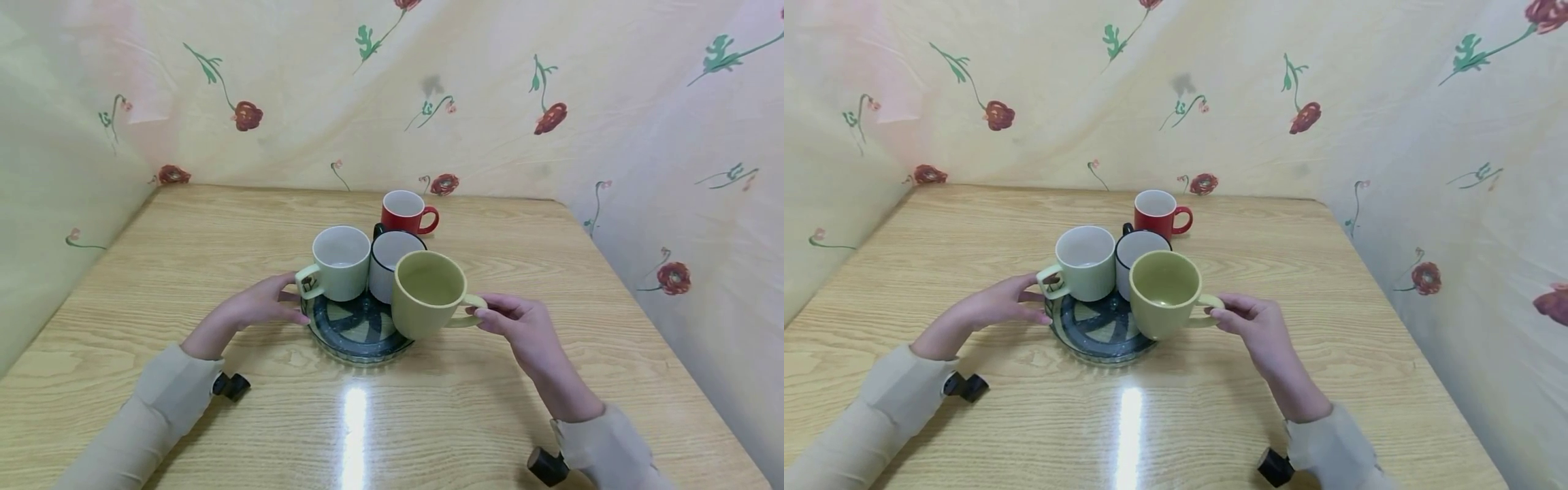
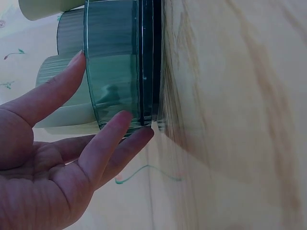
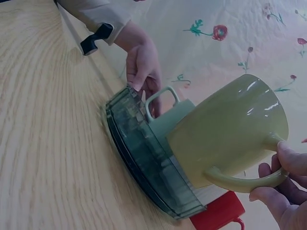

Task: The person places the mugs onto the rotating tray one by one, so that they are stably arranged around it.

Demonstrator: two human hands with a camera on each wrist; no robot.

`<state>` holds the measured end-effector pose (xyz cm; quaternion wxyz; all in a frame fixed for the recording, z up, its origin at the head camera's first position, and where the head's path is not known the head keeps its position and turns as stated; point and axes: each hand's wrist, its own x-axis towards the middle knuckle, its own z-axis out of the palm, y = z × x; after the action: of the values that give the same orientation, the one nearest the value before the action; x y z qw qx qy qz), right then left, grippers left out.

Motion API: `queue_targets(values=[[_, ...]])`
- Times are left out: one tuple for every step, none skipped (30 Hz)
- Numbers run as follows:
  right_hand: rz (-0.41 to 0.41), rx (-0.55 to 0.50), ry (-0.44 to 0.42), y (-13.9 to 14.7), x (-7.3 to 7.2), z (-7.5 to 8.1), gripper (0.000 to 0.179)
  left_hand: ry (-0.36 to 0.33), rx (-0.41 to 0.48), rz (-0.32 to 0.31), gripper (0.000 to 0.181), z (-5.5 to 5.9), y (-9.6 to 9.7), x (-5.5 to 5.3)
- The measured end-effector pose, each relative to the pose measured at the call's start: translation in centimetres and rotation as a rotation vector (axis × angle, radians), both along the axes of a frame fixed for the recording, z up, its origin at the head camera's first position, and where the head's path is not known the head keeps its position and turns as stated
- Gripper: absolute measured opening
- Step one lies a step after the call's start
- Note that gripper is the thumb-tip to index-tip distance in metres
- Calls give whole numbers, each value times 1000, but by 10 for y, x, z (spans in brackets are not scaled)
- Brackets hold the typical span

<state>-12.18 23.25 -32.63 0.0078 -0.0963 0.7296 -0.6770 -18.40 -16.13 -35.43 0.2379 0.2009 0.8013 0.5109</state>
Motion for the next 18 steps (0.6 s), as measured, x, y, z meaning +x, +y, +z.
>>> queue_targets(values=[[2, -3, -2, -2, 0, 1, 30, 1, -5, 2, 79, 1, 0, 0], [7, -8, -3, -4, 1, 1, 31, 1, -8, 1, 79, 2, 0, 0], [13, -16, -7, -6, 1, 2, 32, 0, -11, 3, 79, 3, 0, 0], [18, -22, -9, -7, 1, 2, 33, -1, -13, 4, 79, 2, -1, 0], [22, -24, -11, -9, 1, 1, 33, -1, -13, 5, 79, 2, -1, 0], [25, -19, -14, -11, 0, 1, 33, -1, -11, 3, 79, 2, -1, 0], [29, -15, -16, -12, 0, 1, 33, -3, -9, 3, 79, 2, -1, 0], [30, -9, -19, -14, -1, 0, 33, -2, -8, 3, 79, 2, -1, 0], [32, -10, -22, -15, -1, 0, 33, 1, -8, 1, 79, 2, -1, 0], [34, -9, -26, -17, -1, 0, 33, 1, -6, 0, 80, 2, -1, 0], [35, -6, -29, -18, -2, -1, 32, 3, -5, -1, 80, 2, -2, 0], [35, 3, -30, -19, -3, -1, 32, 1, -4, 0, 80, 2, -2, 0], [33, 3, -34, -20, -3, -2, 31, -2, -4, 3, 80, 2, -2, 0], [32, 4, -37, -22, -4, -2, 31, -3, -2, 3, 80, 2, -2, 0], [33, 8, -39, -23, -4, -3, 31, -6, -2, 4, 80, 2, -2, 0], [32, 18, -40, -24, -5, -3, 30, -9, 1, 6, 80, 2, -1, 0], [31, 27, -41, -25, -6, -4, 29, -11, 4, 6, 80, 1, -1, -1], [31, 39, -42, -25, -7, -5, 29, -17, 6, 9, 80, 1, -1, -1]])
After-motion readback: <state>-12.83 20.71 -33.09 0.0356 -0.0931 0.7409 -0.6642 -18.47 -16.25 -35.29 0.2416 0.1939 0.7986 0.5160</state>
